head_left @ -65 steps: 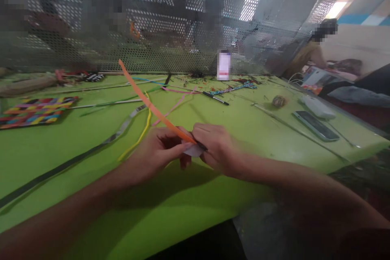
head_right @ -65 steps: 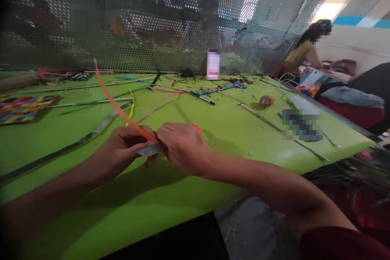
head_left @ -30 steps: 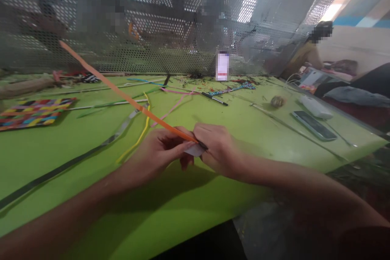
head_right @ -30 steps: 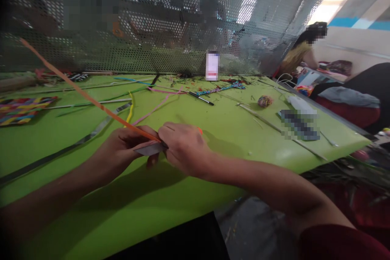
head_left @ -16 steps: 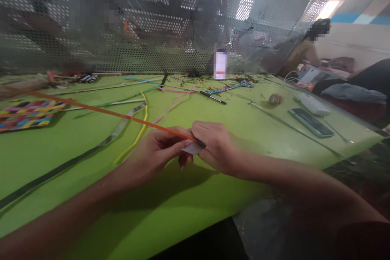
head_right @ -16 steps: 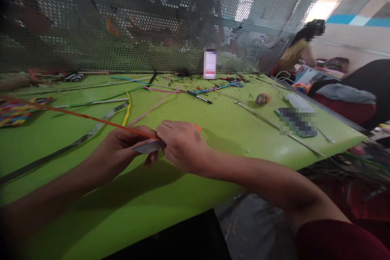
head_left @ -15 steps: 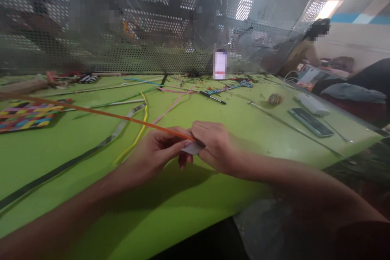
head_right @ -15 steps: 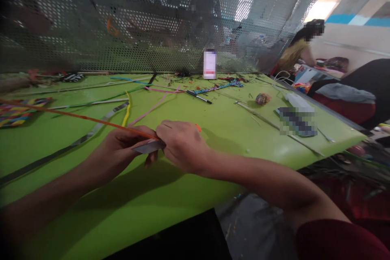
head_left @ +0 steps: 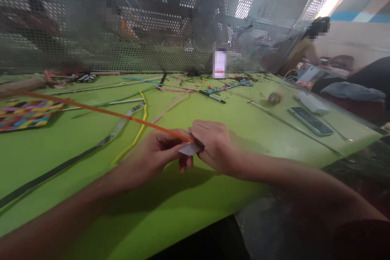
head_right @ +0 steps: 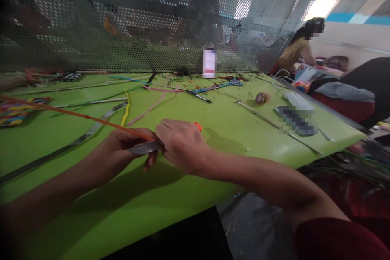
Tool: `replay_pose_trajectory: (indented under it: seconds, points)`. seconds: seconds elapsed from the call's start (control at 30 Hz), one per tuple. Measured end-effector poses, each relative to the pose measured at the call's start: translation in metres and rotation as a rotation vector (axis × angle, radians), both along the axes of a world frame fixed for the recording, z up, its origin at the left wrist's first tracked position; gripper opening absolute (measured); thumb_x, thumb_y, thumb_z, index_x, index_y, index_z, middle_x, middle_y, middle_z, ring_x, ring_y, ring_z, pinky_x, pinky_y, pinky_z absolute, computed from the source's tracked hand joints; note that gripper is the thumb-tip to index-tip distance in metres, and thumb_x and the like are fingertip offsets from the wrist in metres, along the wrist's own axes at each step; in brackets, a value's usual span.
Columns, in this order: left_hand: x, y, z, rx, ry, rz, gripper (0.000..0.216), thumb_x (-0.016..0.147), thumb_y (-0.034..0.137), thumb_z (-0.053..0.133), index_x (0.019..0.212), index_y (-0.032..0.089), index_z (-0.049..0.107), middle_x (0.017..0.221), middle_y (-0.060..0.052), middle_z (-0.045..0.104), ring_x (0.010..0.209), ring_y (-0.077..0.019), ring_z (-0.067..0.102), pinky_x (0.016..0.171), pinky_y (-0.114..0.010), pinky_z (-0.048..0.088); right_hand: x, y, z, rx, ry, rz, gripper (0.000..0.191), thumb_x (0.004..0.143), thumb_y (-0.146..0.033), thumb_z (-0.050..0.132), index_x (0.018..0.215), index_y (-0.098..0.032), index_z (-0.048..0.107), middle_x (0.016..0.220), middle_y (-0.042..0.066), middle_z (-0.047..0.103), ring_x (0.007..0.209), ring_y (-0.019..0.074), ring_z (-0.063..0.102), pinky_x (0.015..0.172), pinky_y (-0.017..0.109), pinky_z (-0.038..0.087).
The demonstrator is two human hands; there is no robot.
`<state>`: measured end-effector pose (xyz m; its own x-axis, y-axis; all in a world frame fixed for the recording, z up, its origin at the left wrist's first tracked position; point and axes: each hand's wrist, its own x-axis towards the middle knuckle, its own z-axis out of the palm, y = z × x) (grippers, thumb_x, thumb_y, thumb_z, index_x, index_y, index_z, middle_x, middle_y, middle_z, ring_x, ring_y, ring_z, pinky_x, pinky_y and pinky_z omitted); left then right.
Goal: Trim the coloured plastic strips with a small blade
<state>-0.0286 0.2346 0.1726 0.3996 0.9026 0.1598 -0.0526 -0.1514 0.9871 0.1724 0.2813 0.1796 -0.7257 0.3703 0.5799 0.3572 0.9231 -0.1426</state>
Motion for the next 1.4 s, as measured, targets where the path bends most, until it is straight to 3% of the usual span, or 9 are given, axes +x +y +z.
replay_pose_trajectory:
  seconds: [0.1,0.47,0.83,1.1,1.4]
  points:
    - [0.001,-0.001,0.002,0.001,0.002,-0.025,0.029,0.1,0.014,0.068,0.073,0.02,0.078,0.07,0.001,0.075,0.064,-0.0106,0.071,0.065,-0.019,0.058,0.0,0.0,0.001,-0.019,0.023,0.017,0.023,0.092,-0.005,0.056,0.077,-0.019,0.044,0.072,-0.001,0.049,0.064,0.0105,0.039,0.062,0.025,0.026]
    - [0.001,0.002,-0.001,-0.036,-0.071,-0.08,0.025,0.104,0.022,0.064,0.085,0.02,0.08,0.071,0.001,0.074,0.062,-0.011,0.07,0.065,-0.021,0.058,0.002,0.0,0.003,-0.049,0.031,0.052,0.025,0.096,-0.011,0.057,0.078,-0.019,0.042,0.071,-0.002,0.048,0.063,0.0104,0.04,0.062,0.025,0.028]
    - [0.003,0.001,0.006,-0.032,0.008,-0.034,0.03,0.101,0.03,0.07,0.074,0.018,0.076,0.065,-0.001,0.072,0.061,-0.015,0.069,0.064,-0.026,0.059,0.0,0.001,0.001,-0.07,-0.019,0.028,0.021,0.093,-0.007,0.055,0.079,-0.019,0.044,0.072,-0.001,0.049,0.065,0.0107,0.041,0.063,0.025,0.028]
    - [0.0,0.003,-0.006,-0.085,-0.144,-0.122,0.023,0.104,0.03,0.068,0.087,0.02,0.081,0.072,0.001,0.074,0.064,-0.0114,0.068,0.064,-0.021,0.056,0.001,0.001,0.0,-0.059,0.015,0.047,0.025,0.097,-0.011,0.055,0.078,-0.019,0.042,0.071,-0.002,0.048,0.064,0.0098,0.039,0.062,0.025,0.027]
    - [0.001,0.004,-0.002,-0.065,-0.089,-0.098,0.025,0.102,0.025,0.07,0.08,0.019,0.08,0.07,0.001,0.073,0.063,-0.0098,0.068,0.067,-0.02,0.057,0.0,0.002,-0.003,-0.033,0.067,0.059,0.023,0.098,-0.011,0.054,0.078,-0.018,0.044,0.072,-0.001,0.048,0.064,0.0098,0.039,0.063,0.024,0.029]
